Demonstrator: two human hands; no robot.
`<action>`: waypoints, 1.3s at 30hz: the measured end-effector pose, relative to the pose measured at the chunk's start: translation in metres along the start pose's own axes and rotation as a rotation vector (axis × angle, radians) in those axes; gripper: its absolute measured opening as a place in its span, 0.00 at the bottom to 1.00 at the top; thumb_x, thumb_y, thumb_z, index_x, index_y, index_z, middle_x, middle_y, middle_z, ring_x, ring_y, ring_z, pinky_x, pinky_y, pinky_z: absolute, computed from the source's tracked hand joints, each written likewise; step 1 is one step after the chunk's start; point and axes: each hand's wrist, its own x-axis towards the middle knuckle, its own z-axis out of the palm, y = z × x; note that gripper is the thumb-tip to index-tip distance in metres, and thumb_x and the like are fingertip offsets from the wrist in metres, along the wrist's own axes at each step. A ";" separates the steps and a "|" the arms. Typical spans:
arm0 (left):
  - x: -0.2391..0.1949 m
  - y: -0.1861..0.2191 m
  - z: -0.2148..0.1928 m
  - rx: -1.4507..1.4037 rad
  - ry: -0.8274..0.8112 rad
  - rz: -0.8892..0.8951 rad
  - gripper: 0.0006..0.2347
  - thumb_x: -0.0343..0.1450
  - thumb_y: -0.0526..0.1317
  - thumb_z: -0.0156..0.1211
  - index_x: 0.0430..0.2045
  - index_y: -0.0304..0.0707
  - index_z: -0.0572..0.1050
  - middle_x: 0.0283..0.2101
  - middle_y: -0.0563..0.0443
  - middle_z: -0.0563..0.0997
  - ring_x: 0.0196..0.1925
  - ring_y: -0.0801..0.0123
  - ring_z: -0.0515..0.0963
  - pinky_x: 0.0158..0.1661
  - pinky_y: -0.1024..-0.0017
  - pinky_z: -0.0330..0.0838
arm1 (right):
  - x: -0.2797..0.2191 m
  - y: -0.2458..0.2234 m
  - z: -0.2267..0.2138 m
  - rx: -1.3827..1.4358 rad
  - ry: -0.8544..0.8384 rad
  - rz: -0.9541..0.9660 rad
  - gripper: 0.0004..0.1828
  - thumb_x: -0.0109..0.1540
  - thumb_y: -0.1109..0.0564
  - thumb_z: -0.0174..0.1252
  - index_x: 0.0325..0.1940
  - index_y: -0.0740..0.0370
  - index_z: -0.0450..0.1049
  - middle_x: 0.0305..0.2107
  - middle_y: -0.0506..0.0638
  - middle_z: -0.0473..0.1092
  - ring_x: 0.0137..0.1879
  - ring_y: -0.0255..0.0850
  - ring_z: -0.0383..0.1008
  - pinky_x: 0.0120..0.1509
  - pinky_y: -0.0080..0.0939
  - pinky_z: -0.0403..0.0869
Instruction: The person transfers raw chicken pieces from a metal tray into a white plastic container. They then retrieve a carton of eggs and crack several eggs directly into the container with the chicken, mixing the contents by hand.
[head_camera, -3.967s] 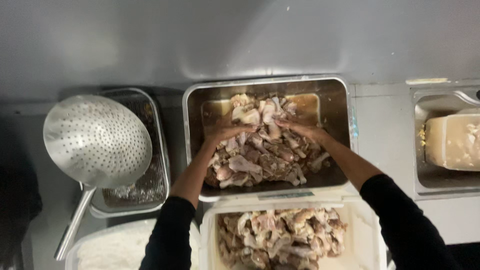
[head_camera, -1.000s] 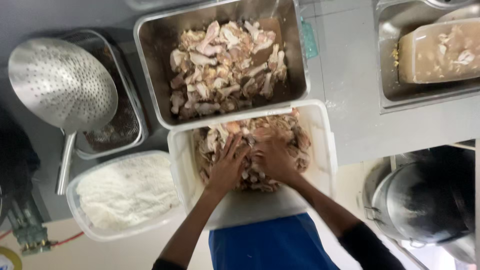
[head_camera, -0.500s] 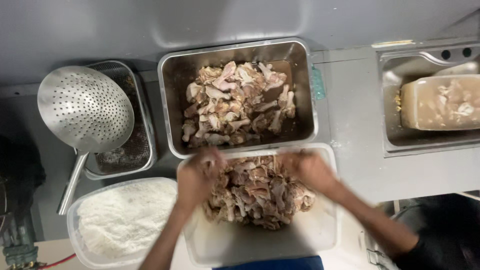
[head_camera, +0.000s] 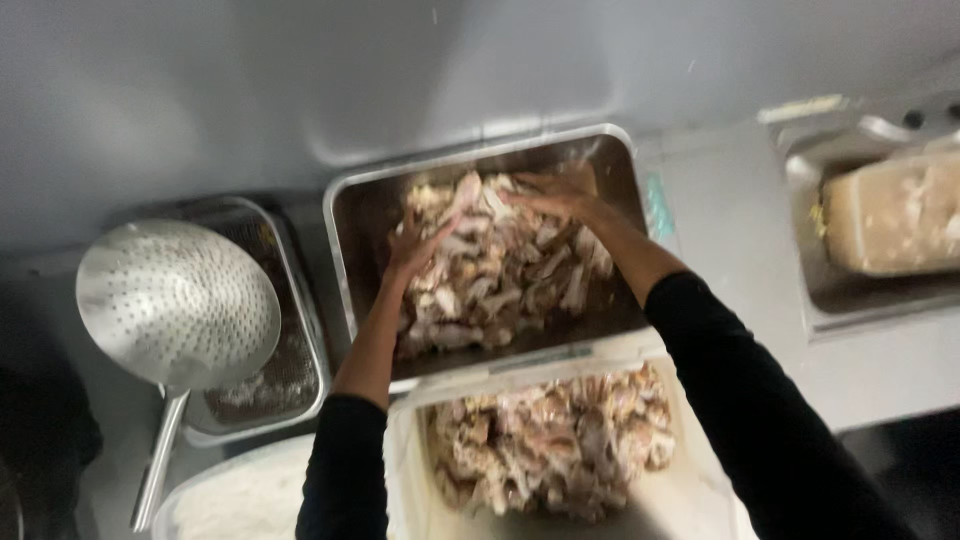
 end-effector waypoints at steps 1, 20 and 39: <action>0.001 0.003 0.001 -0.010 -0.051 -0.015 0.52 0.58 0.67 0.60 0.72 0.43 0.39 0.68 0.32 0.60 0.66 0.39 0.57 0.62 0.39 0.51 | 0.001 -0.006 0.005 0.136 -0.064 0.009 0.56 0.56 0.13 0.37 0.81 0.41 0.47 0.78 0.54 0.43 0.82 0.56 0.40 0.81 0.78 0.38; -0.090 0.008 0.001 0.029 -0.584 -0.281 0.65 0.52 0.65 0.72 0.72 0.34 0.26 0.72 0.31 0.66 0.73 0.46 0.65 0.70 0.44 0.55 | -0.060 -0.046 0.066 0.795 -0.587 0.124 0.54 0.53 0.22 0.54 0.79 0.39 0.49 0.78 0.54 0.32 0.82 0.58 0.24 0.76 0.80 0.45; -0.152 0.122 -0.043 -0.172 -0.251 0.069 0.50 0.55 0.46 0.75 0.74 0.41 0.50 0.71 0.34 0.62 0.72 0.49 0.64 0.69 0.53 0.57 | -0.101 -0.066 0.025 1.194 -0.228 -0.016 0.46 0.53 0.24 0.56 0.66 0.53 0.66 0.67 0.69 0.61 0.71 0.63 0.62 0.73 0.65 0.65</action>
